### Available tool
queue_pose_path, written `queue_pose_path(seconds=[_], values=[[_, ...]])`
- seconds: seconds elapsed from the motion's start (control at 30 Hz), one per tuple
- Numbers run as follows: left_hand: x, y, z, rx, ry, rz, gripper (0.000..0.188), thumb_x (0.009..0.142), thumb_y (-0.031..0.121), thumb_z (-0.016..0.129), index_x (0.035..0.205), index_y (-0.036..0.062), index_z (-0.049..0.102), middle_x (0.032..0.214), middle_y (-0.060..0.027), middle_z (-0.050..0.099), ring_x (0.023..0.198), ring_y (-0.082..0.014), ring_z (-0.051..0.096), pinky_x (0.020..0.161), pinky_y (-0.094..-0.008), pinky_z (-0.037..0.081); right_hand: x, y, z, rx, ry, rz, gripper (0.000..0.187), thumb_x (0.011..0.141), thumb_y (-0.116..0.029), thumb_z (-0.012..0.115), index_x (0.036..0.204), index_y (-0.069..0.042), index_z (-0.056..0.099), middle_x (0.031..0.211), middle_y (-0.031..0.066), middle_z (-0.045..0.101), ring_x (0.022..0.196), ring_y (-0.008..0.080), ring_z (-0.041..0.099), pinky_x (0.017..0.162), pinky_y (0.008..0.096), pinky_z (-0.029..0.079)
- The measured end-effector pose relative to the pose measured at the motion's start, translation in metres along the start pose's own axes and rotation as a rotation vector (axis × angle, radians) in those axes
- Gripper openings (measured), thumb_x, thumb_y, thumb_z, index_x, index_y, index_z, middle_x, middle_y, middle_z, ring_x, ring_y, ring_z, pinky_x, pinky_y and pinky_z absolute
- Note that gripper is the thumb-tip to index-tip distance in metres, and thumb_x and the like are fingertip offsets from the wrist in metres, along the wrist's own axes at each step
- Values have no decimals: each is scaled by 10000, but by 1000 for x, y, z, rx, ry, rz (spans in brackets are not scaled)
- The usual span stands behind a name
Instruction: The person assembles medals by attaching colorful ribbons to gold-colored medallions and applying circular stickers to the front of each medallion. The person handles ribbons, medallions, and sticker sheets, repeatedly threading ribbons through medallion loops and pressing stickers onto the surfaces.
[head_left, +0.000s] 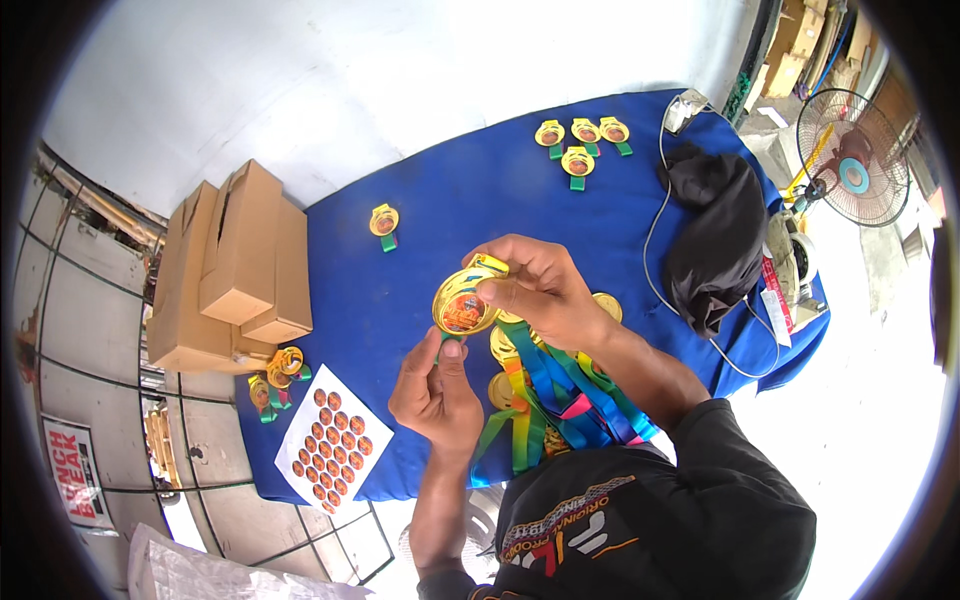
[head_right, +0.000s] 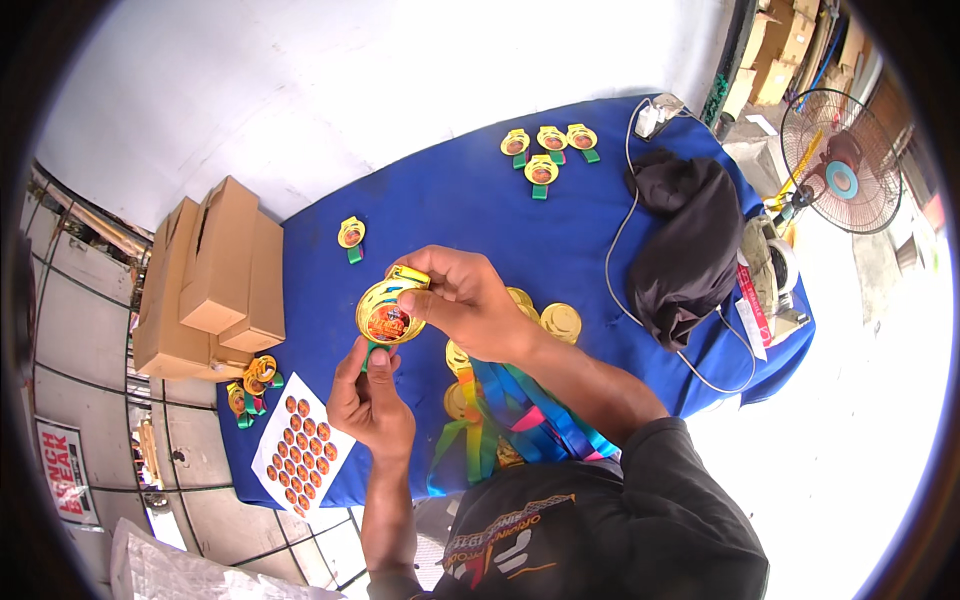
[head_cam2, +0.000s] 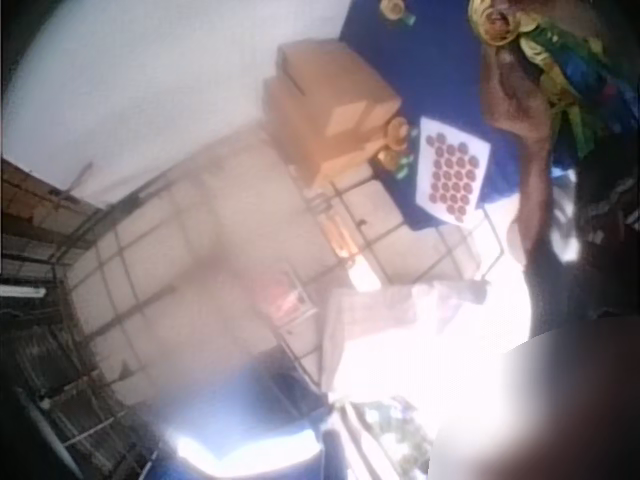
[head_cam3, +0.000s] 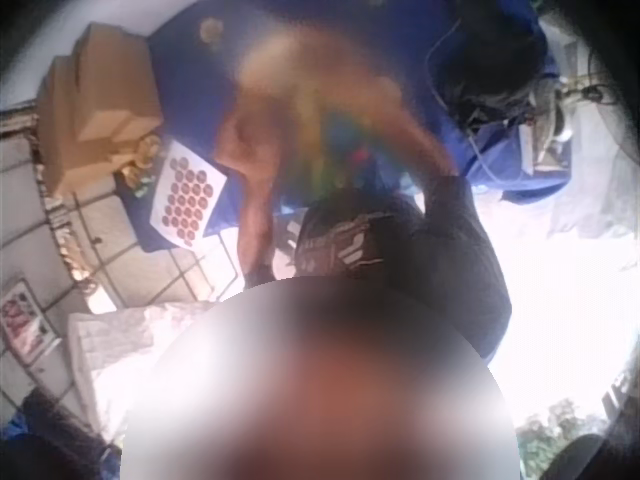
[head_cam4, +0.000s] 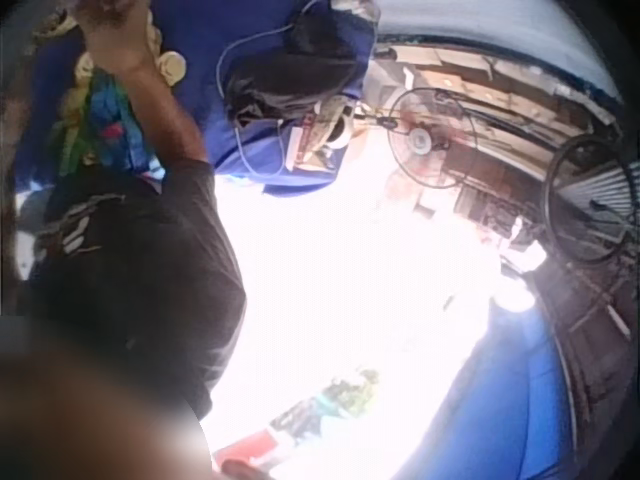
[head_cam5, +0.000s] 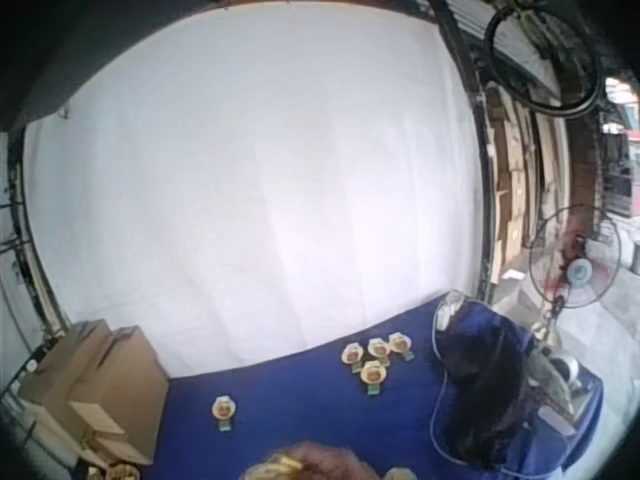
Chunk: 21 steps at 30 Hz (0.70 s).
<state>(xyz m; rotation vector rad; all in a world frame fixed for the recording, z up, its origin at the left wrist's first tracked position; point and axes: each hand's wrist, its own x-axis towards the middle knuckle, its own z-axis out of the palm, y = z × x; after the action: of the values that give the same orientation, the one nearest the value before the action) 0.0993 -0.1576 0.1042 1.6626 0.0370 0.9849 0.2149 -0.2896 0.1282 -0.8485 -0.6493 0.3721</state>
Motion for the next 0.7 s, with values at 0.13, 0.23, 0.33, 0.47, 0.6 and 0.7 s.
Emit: queue_pose_path(seconds=[0.13,0.23,0.33,0.47,0.6,0.7], values=[[-3,-5,10,14,34,47,271,933,-31,703,1198,-71,664,1082,-195,717,928,-238,745,760,-312,645,1,2,-9,-23,-12,21,253,1006,-25,635,1240,66,607,1087,123,711,1003,151,695,870,292,577],[-2,-7,12,220,-55,214,313,887,-36,746,1190,-59,672,1104,-224,715,917,-266,753,729,-318,654,0,0,-17,-6,29,34,263,1004,-25,638,1250,60,605,1087,113,706,997,150,694,872,292,577],[-1,-8,11,334,-76,286,354,840,-45,779,1181,-44,683,1124,-245,712,909,-284,758,696,-318,655,-1,-2,-20,1,53,47,270,1001,-20,638,1259,52,605,1090,103,700,992,149,693,873,293,578],[-4,-11,11,373,-63,276,343,824,-56,785,1155,-28,700,1105,-236,721,902,-279,759,686,-315,648,-2,0,-17,20,66,11,272,998,-9,633,1262,51,605,1090,101,697,992,147,692,877,295,580],[-15,-11,19,355,-92,237,312,822,-53,790,1122,-20,711,1068,-221,729,880,-269,759,693,-317,641,-7,2,-23,-30,51,16,276,1001,0,625,1270,54,602,1091,87,693,994,131,680,869,286,566],[-28,-12,26,310,-133,171,271,823,-55,787,1082,-17,716,1046,-209,733,861,-260,755,714,-317,633,-9,-5,-56,-252,69,44,265,986,17,616,1249,50,611,1086,73,690,990,114,663,859,283,554]])
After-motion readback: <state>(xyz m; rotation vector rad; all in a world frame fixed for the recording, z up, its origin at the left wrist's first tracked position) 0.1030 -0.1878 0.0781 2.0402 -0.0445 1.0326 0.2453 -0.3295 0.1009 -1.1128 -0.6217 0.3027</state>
